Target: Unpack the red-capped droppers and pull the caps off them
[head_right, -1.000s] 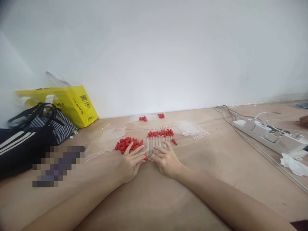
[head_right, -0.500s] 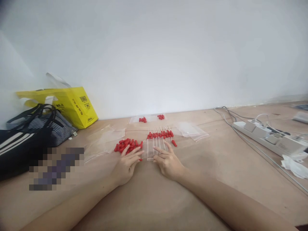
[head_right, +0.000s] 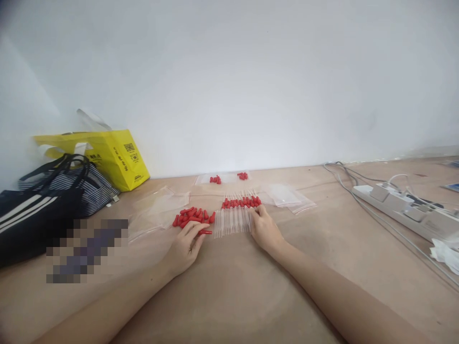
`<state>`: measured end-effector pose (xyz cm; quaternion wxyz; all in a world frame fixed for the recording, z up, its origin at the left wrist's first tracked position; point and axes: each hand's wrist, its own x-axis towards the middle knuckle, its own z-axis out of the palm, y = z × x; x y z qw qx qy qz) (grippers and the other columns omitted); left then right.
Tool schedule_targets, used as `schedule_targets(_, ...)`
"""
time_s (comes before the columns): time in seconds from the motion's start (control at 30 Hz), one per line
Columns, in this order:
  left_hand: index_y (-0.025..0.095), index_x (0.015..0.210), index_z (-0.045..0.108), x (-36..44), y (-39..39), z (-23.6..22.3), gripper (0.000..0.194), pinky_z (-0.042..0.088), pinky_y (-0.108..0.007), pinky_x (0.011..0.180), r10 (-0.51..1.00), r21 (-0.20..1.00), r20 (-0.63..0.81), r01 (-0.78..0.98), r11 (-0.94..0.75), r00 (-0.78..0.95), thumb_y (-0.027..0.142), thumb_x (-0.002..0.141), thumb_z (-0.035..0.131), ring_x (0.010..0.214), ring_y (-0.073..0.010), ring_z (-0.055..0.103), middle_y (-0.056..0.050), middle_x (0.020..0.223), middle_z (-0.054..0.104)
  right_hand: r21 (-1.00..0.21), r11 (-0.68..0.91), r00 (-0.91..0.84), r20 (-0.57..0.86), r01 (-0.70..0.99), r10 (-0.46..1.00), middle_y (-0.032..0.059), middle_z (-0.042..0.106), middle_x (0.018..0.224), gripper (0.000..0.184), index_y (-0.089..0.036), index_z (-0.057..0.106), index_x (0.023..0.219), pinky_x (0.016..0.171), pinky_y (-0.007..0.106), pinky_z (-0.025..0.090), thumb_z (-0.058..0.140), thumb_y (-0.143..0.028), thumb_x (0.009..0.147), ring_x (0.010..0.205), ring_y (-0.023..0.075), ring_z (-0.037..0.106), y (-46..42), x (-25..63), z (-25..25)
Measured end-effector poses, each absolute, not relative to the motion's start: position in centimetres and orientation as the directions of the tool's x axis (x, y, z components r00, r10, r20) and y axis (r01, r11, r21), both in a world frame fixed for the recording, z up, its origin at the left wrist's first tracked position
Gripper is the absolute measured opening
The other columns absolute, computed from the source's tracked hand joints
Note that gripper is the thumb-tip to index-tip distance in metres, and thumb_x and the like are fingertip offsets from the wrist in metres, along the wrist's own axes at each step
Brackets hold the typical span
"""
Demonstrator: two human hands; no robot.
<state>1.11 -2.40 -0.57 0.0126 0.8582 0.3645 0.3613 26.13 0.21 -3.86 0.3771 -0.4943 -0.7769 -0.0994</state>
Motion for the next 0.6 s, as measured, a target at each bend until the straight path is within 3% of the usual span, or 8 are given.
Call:
schedule_targets(0.13, 0.018, 0.090, 0.047, 1.1, -2.3, -0.6, 0.015, 0.046, -0.028, 0.071, 0.666, 0.332, 0.614, 0.627, -0.705, 0.424, 0.012, 0.081, 0.037, 0.079, -0.0147, 0.052, -0.005, 0.087, 0.051, -0.203, 0.465, -0.210, 0.691, 0.862, 0.691, 0.0070, 0.046, 0.078, 0.025, -0.016, 0.055, 0.080, 0.064, 0.027, 0.043, 0.035, -0.003, 0.072, 0.073, 0.0170, 0.048, 1.1, 26.1, -4.5)
schedule_targets(0.3, 0.017, 0.088, 0.048, 1.0, -1.9, -0.8, 0.011, 0.046, -0.025, 0.065, 0.678, 0.339, 0.615, 0.641, -0.689, 0.403, 0.014, 0.081, 0.040, 0.070, -0.0122, 0.053, -0.004, 0.083, 0.053, -0.227, 0.477, -0.222, 0.666, 0.849, 0.712, 0.0083, 0.048, 0.083, 0.027, -0.015, 0.056, 0.086, 0.064, 0.027, 0.044, 0.036, -0.004, 0.072, 0.075, 0.0170, 0.049, 0.8, 25.8, -4.4)
schedule_targets(0.6, 0.019, 0.079, 0.055, -0.6, -0.6, 0.3, 0.010, 0.044, -0.030, 0.065, 0.664, 0.211, 0.699, 0.812, -0.545, 0.265, 0.027, 0.078, 0.049, 0.067, -0.0163, 0.056, -0.002, 0.072, 0.061, -0.143, 0.432, -0.245, 0.649, 0.890, 0.720, 0.0068, 0.053, 0.084, 0.018, -0.018, 0.057, 0.086, 0.070, 0.029, 0.039, 0.041, -0.017, 0.079, 0.080, 0.0180, 0.051, -0.7, 25.7, -3.1)
